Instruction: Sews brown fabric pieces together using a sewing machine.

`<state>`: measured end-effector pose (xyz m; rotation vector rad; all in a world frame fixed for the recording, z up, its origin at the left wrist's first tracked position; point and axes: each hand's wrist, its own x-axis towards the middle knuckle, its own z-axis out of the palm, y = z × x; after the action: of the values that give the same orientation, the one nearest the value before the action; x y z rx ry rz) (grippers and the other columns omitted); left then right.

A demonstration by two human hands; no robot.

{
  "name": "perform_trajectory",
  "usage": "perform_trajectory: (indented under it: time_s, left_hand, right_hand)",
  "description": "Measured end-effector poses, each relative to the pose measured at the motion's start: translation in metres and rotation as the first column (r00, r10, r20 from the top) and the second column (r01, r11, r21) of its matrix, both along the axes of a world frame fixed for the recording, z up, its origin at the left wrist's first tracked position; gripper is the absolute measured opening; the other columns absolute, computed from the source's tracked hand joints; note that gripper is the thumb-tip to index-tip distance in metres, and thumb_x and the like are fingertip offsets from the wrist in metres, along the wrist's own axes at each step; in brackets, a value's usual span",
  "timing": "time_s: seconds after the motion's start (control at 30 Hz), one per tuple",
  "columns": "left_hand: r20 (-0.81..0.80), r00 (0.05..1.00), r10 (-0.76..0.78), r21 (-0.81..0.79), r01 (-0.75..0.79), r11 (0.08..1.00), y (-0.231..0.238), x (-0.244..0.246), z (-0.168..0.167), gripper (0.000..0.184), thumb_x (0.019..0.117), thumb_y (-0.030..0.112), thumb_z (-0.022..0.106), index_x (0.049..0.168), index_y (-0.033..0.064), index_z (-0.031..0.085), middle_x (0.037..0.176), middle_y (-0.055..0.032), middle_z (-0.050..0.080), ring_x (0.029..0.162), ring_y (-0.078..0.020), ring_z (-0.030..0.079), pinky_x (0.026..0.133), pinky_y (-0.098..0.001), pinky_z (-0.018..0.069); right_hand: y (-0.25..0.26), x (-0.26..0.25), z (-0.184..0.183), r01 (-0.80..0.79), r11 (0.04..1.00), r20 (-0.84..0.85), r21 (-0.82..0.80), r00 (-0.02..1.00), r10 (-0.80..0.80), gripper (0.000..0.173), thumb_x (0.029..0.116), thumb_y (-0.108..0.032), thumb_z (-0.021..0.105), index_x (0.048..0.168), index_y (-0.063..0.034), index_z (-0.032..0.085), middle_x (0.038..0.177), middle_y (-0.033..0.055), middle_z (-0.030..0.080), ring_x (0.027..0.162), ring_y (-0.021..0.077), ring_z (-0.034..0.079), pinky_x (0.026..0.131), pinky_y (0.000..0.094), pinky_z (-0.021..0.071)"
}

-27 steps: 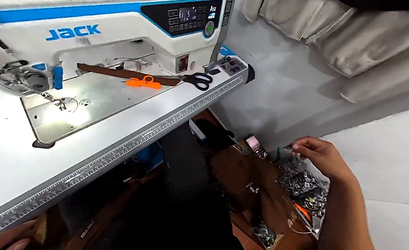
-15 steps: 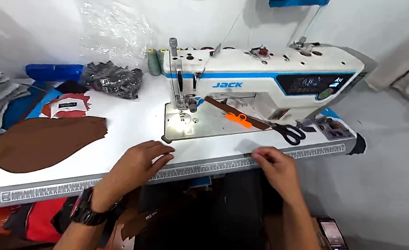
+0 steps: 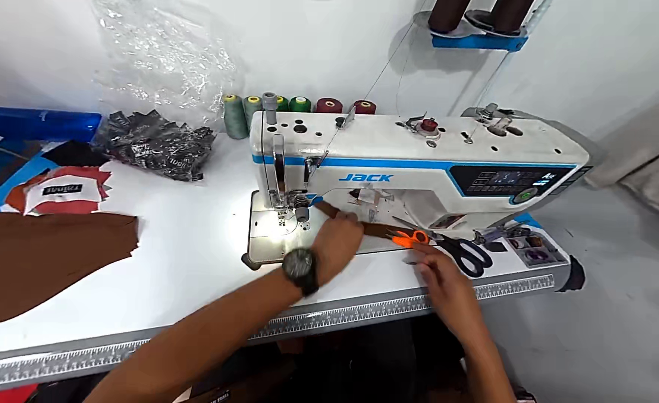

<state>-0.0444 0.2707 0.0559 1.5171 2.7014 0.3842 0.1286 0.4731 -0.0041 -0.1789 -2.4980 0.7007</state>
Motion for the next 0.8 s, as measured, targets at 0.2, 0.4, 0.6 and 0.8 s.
perform_trajectory:
  time_s: [0.2, 0.4, 0.6, 0.8]
  left_hand:
    - [-0.227, 0.955, 0.191, 0.202, -0.146, 0.968, -0.072, 0.096, -0.026, 0.007, 0.0884, 0.005, 0.068, 0.09, 0.0098, 0.073, 0.09, -0.0066, 0.069, 0.088, -0.0248, 0.069, 0.078, -0.0442, 0.0553]
    - [0.409, 0.864, 0.293, 0.46, -0.473, 0.752, -0.171, 0.099, -0.006, 0.009, 0.0954, 0.021, 0.067, 0.097, 0.0132, 0.072, 0.084, 0.0033, 0.072, 0.073, -0.0097, 0.068, 0.07, -0.0354, 0.0593]
    - [0.875, 0.477, -0.083, 0.447, -0.73, 0.518, -0.213, 0.092, 0.019, 0.011, 0.0903, -0.003, 0.064, 0.096, 0.0059, 0.061, 0.077, -0.007, 0.068, 0.068, -0.0141, 0.066, 0.065, -0.0291, 0.0564]
    - [0.255, 0.937, 0.238, 0.503, -0.339, 0.795, -0.218, 0.094, 0.024, 0.014, 0.0805, 0.004, 0.07, 0.091, 0.0092, 0.063, 0.085, -0.0015, 0.063, 0.075, -0.0161, 0.062, 0.068, -0.0399, 0.0545]
  right_hand:
    - [0.009, -0.011, -0.003, 0.0, 0.998, -0.085, 0.063, 0.996, 0.006, 0.028, 0.1024, -0.025, 0.052, 0.098, -0.0043, 0.069, 0.128, 0.0129, 0.068, 0.127, 0.0307, 0.06, 0.108, 0.0523, 0.0475]
    - [-0.041, -0.08, 0.032, -0.049, 0.996, -0.013, 0.069, 0.999, 0.05, 0.017, 0.101, -0.015, 0.064, 0.107, -0.0037, 0.075, 0.104, 0.0165, 0.072, 0.1, 0.0351, 0.069, 0.088, 0.059, 0.0553]
    - [-0.107, -0.092, 0.068, -0.188, 0.979, -0.031, -0.082, 0.982, 0.186, 0.03, 0.1043, -0.025, 0.057, 0.122, -0.0055, 0.071, 0.118, 0.0145, 0.069, 0.106, 0.0311, 0.066, 0.087, 0.0543, 0.0559]
    - [-0.217, -0.029, 0.058, -0.458, 0.504, 0.041, -0.732, 0.708, 0.705, 0.068, 0.0802, -0.055, 0.081, 0.131, -0.0144, 0.06, 0.117, -0.0016, 0.068, 0.108, 0.0121, 0.066, 0.091, 0.0369, 0.0588]
